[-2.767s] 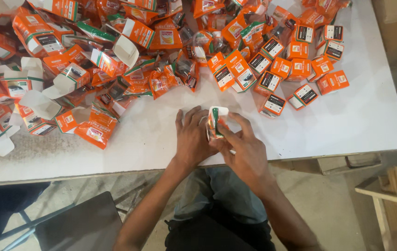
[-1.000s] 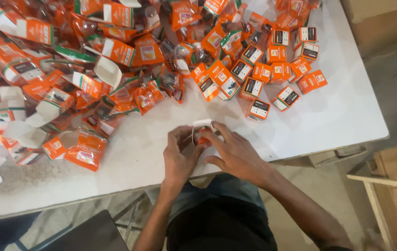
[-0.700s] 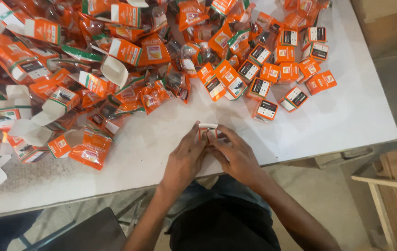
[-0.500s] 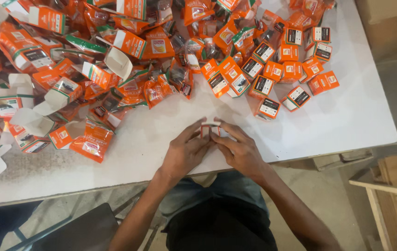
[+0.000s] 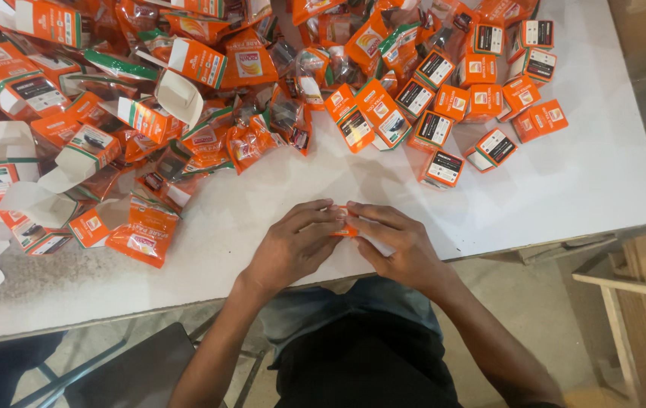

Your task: The person picks up small orange product boxes from a pile on a white table, opens a small plastic pouch, inserts a box into the pouch, seals it, and places the packed item back onto the table, repeating this cycle continuously throughout the clip.

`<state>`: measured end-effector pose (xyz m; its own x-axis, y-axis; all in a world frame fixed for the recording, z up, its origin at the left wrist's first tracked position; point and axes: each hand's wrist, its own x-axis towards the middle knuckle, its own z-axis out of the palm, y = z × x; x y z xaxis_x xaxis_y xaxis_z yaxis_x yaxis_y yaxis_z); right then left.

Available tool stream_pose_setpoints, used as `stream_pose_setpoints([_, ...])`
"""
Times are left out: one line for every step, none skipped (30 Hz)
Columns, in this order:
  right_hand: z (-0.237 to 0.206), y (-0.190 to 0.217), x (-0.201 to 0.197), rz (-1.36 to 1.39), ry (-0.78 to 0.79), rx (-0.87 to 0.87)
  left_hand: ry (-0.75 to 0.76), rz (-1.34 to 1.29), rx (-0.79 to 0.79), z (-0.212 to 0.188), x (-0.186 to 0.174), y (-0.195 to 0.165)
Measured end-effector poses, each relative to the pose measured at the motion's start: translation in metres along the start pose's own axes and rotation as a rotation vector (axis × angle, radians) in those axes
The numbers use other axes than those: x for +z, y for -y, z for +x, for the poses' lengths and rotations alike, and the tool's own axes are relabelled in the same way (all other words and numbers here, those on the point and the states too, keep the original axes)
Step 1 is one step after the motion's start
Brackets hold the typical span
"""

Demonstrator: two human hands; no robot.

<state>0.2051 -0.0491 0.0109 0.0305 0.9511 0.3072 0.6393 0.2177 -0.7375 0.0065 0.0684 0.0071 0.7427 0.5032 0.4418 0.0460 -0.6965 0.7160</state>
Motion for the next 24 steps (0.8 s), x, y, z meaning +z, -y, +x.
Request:
stream_pose_setpoints([0.001,0.000,0.001,0.008,-0.004,-0.007,0.013,-0.006,-0.026,0.001,0.001,0.002])
stream_pose_setpoints([0.000,0.001,0.003,0.012,-0.022,0.005,0.028,-0.015,-0.055,0.000,0.001,0.003])
stream_pose_setpoints([-0.002,0.001,0.004,0.016,-0.040,0.018,0.021,-0.011,-0.040,-0.001,0.003,0.004])
stream_pose_setpoints([-0.002,0.000,0.005,0.018,-0.061,0.028,0.012,-0.004,-0.020,-0.001,0.003,0.006])
stream_pose_setpoints([-0.003,-0.001,0.006,0.037,-0.060,0.036,0.003,0.005,0.000,-0.002,0.004,0.007])
stream_pose_setpoints([-0.005,-0.002,0.006,0.056,-0.059,0.045,-0.008,0.004,-0.005,-0.003,0.005,0.007])
stream_pose_setpoints([-0.006,-0.003,0.006,0.076,-0.058,0.056,-0.018,0.002,-0.010,-0.004,0.006,0.007])
stream_pose_setpoints([-0.006,-0.005,0.009,0.053,-0.080,0.051,-0.026,-0.002,-0.017,-0.004,0.006,0.007])
stream_pose_setpoints([-0.006,-0.006,0.012,0.029,-0.103,0.046,-0.010,0.015,-0.006,-0.005,0.006,0.006])
stream_pose_setpoints([-0.006,-0.006,0.014,0.004,-0.128,0.039,0.006,0.032,0.008,-0.006,0.005,0.007])
stream_pose_setpoints([-0.007,-0.007,0.015,-0.018,-0.116,0.028,0.023,0.050,0.023,-0.007,0.004,0.007])
stream_pose_setpoints([-0.007,-0.007,0.015,-0.040,-0.101,0.017,0.038,0.051,0.042,-0.009,0.003,0.008])
stream_pose_setpoints([-0.007,-0.006,0.015,-0.060,-0.083,0.008,0.053,0.051,0.058,-0.010,0.002,0.009])
stream_pose_setpoints([-0.007,-0.006,0.014,-0.081,-0.071,-0.026,0.067,0.048,0.075,-0.011,0.002,0.011])
stream_pose_setpoints([-0.007,-0.006,0.013,-0.103,-0.059,-0.061,0.071,0.069,0.071,-0.012,0.003,0.012])
stream_pose_setpoints([-0.007,-0.006,0.011,-0.125,-0.049,-0.097,0.075,0.091,0.070,-0.013,0.005,0.014])
stream_pose_setpoints([-0.006,-0.007,0.010,-0.151,-0.039,-0.118,0.080,0.114,0.069,-0.013,0.007,0.015])
stream_pose_setpoints([-0.005,-0.007,0.009,-0.178,-0.027,-0.139,0.079,0.148,0.073,-0.013,0.010,0.015])
stream_pose_setpoints([-0.005,-0.007,0.009,-0.206,-0.013,-0.159,0.078,0.180,0.078,-0.013,0.013,0.015])
stream_pose_setpoints([-0.005,-0.008,0.009,-0.211,-0.019,-0.164,0.075,0.214,0.087,-0.012,0.016,0.013])
stream_pose_setpoints([-0.004,-0.009,0.011,-0.217,-0.030,-0.172,0.074,0.194,0.072,-0.011,0.018,0.012])
stream_pose_setpoints([-0.005,-0.010,0.011,-0.223,-0.042,-0.179,0.075,0.175,0.058,-0.009,0.018,0.010])
stream_pose_setpoints([-0.008,-0.011,0.011,-0.221,-0.037,-0.158,0.074,0.159,0.041,-0.007,0.016,0.007])
stream_pose_setpoints([-0.010,-0.013,0.010,-0.218,-0.036,-0.142,0.107,0.137,0.074,-0.004,0.013,0.006])
